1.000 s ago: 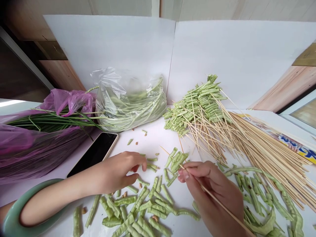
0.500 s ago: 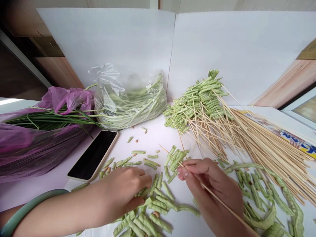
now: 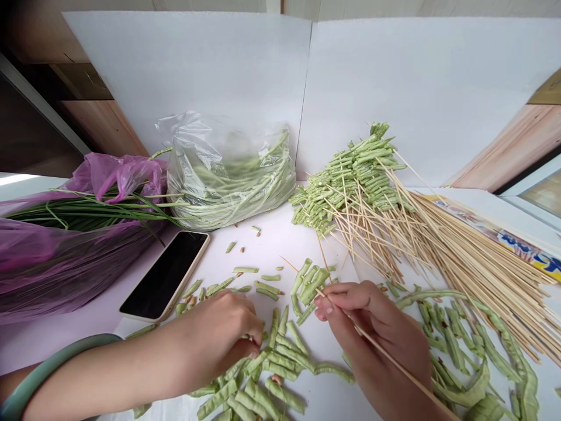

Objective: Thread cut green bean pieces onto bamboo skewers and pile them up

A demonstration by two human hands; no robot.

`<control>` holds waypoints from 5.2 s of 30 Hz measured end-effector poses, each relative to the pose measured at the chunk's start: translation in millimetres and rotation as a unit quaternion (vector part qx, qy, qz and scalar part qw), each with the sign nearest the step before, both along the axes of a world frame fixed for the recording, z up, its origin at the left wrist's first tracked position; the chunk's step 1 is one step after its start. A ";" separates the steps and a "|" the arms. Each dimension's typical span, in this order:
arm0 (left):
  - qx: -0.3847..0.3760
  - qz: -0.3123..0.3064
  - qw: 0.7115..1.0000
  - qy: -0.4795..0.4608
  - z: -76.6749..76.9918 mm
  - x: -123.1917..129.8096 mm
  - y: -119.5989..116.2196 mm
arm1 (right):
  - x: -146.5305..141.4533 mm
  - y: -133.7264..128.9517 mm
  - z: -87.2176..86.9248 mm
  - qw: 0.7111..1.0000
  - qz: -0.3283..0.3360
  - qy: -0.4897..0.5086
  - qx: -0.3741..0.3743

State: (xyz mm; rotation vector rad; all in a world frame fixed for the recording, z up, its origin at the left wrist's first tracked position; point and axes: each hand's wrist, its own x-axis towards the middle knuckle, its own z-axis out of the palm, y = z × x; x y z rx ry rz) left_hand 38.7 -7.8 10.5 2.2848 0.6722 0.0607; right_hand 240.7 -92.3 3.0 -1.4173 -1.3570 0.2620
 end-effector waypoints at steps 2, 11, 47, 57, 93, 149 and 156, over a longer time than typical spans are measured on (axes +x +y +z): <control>0.029 -0.033 0.998 0.034 8.1 1.2 1.0 | 0.0 -0.6 -0.8 1.000 -0.004 0.003 -0.003; 0.026 -0.051 0.998 -0.003 5.7 5.7 2.6 | 1.3 -2.1 -3.1 1.000 -0.006 -0.003 -0.003; -0.251 0.242 0.893 -0.286 3.4 14.5 34.9 | 1.7 -6.1 -6.7 0.988 0.153 0.010 -0.027; -0.183 0.242 0.909 -0.287 -3.2 14.0 23.5 | 0.9 -12.6 -12.4 0.988 0.118 -0.068 -0.075; -0.181 0.237 0.913 -0.279 -7.1 18.7 1.5 | -1.1 -13.6 -15.4 0.984 0.103 -0.144 -0.024; 0.019 0.058 0.997 0.041 3.2 4.8 11.0 | 6.0 -7.5 -7.0 0.994 0.014 -0.102 0.035; 0.105 0.019 0.985 0.135 0.9 7.1 -2.3 | 5.7 -8.2 -4.5 0.992 0.031 -0.121 0.034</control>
